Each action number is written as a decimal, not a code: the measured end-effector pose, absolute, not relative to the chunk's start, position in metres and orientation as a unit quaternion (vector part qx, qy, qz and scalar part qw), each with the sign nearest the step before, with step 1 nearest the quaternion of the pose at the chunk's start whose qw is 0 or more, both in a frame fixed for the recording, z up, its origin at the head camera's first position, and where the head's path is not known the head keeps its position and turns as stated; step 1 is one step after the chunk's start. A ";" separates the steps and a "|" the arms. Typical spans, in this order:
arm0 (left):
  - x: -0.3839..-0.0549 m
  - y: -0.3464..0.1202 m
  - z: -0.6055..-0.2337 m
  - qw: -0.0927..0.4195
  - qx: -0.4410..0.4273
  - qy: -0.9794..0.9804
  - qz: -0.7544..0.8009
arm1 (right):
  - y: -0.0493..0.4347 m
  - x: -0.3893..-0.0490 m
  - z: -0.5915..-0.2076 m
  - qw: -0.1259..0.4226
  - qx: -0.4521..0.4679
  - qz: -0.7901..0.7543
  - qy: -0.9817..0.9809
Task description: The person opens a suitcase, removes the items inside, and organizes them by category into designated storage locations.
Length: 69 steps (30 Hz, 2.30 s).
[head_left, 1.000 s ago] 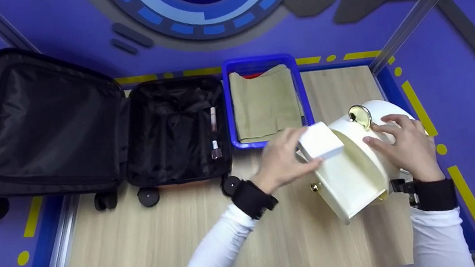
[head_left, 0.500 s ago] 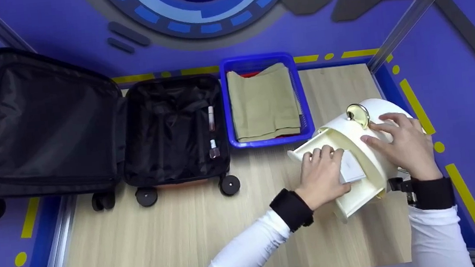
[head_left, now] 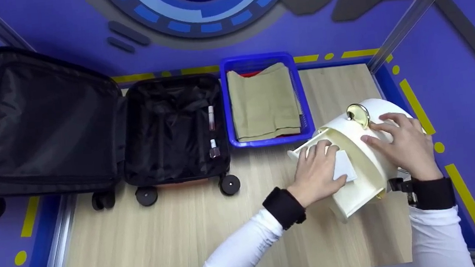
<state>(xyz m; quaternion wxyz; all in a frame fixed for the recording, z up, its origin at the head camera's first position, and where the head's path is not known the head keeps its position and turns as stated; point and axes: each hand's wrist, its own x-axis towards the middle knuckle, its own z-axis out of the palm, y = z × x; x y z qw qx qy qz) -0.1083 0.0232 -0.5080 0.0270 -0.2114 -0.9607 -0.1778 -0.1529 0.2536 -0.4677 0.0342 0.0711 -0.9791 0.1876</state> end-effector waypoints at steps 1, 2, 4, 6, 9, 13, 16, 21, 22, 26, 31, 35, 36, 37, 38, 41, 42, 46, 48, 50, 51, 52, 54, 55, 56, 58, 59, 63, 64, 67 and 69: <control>-0.109 0.017 -0.509 0.052 -0.226 -0.952 -0.201 | 0.254 -0.152 -0.468 0.036 0.071 0.189 -0.979; -0.109 0.010 -0.510 0.077 -0.241 -0.941 -0.226 | 0.255 -0.152 -0.467 0.038 0.071 0.190 -0.978; -0.110 -0.003 -0.513 0.120 -0.270 -0.913 -0.281 | 0.256 -0.152 -0.467 0.039 0.071 0.192 -0.978; -0.111 -0.017 -0.519 0.155 -0.296 -0.886 -0.322 | 0.257 -0.151 -0.467 0.037 0.068 0.194 -0.978; -0.109 -0.036 -0.532 0.193 -0.333 -0.856 -0.346 | 0.257 -0.150 -0.467 0.030 0.064 0.195 -0.978; -0.105 -0.056 -0.555 0.224 -0.371 -0.843 -0.319 | 0.258 -0.148 -0.468 0.026 0.060 0.189 -0.980; -0.102 -0.064 -0.570 0.220 -0.393 -0.843 -0.293 | 0.259 -0.148 -0.468 0.024 0.059 0.188 -0.980; -0.098 -0.064 -0.590 0.210 -0.415 -0.841 -0.275 | 0.258 -0.149 -0.467 0.020 0.056 0.191 -0.980; -0.098 -0.062 -0.593 0.212 -0.417 -0.839 -0.278 | 0.258 -0.149 -0.467 0.021 0.056 0.192 -0.980; -0.097 -0.054 -0.599 0.223 -0.415 -0.833 -0.290 | 0.257 -0.150 -0.468 0.024 0.059 0.194 -0.979; -0.101 -0.042 -0.596 0.221 -0.396 -0.836 -0.308 | 0.254 -0.151 -0.468 0.030 0.067 0.192 -0.979; -0.109 -0.024 -0.589 0.211 -0.385 -0.840 -0.320 | 0.255 -0.151 -0.469 0.034 0.069 0.191 -0.979; -0.111 -0.019 -0.587 0.209 -0.382 -0.841 -0.320 | 0.255 -0.151 -0.468 0.035 0.069 0.190 -0.979; -0.114 -0.014 -0.586 0.208 -0.378 -0.844 -0.319 | 0.255 -0.151 -0.469 0.036 0.069 0.190 -0.979; -0.116 -0.010 -0.584 0.207 -0.374 -0.847 -0.317 | 0.255 -0.151 -0.469 0.036 0.069 0.190 -0.979; -0.123 0.003 -0.581 0.206 -0.362 -0.855 -0.308 | 0.255 -0.152 -0.470 0.037 0.073 0.186 -0.979; -0.125 0.007 -0.580 0.206 -0.359 -0.858 -0.305 | 0.255 -0.152 -0.470 0.038 0.074 0.184 -0.979; -0.132 0.021 -0.577 0.207 -0.353 -0.863 -0.295 | 0.255 -0.152 -0.469 0.041 0.077 0.179 -0.980; -0.134 0.026 -0.575 0.205 -0.351 -0.867 -0.288 | 0.255 -0.152 -0.469 0.042 0.078 0.179 -0.980; -0.137 0.031 -0.574 0.198 -0.348 -0.872 -0.281 | 0.255 -0.151 -0.469 0.041 0.077 0.180 -0.980; -0.137 0.032 -0.573 0.195 -0.345 -0.876 -0.276 | 0.254 -0.151 -0.469 0.041 0.077 0.181 -0.980; -0.138 0.034 -0.572 0.192 -0.343 -0.878 -0.273 | 0.254 -0.151 -0.469 0.040 0.077 0.181 -0.980; -0.139 0.036 -0.571 0.186 -0.340 -0.884 -0.263 | 0.254 -0.151 -0.470 0.038 0.077 0.182 -0.980; -0.139 0.037 -0.570 0.184 -0.340 -0.885 -0.261 | 0.254 -0.151 -0.470 0.038 0.076 0.182 -0.980; -0.139 0.038 -0.569 0.183 -0.341 -0.885 -0.260 | 0.255 -0.151 -0.470 0.038 0.077 0.182 -0.980; -0.140 0.039 -0.568 0.184 -0.342 -0.885 -0.256 | 0.255 -0.151 -0.469 0.038 0.076 0.184 -0.979; -0.140 0.039 -0.568 0.186 -0.342 -0.886 -0.254 | 0.255 -0.151 -0.469 0.038 0.077 0.185 -0.979; -0.140 0.039 -0.572 0.179 -0.337 -0.885 -0.267 | 0.256 -0.151 -0.469 0.037 0.074 0.188 -0.979; -0.140 0.039 -0.574 0.169 -0.332 -0.887 -0.274 | 0.256 -0.150 -0.469 0.036 0.074 0.188 -0.979; -0.138 0.037 -0.583 0.125 -0.303 -0.899 -0.293 | 0.256 -0.150 -0.469 0.034 0.073 0.188 -0.979; -0.137 0.037 -0.590 0.085 -0.275 -0.909 -0.301 | 0.255 -0.151 -0.469 0.031 0.073 0.190 -0.979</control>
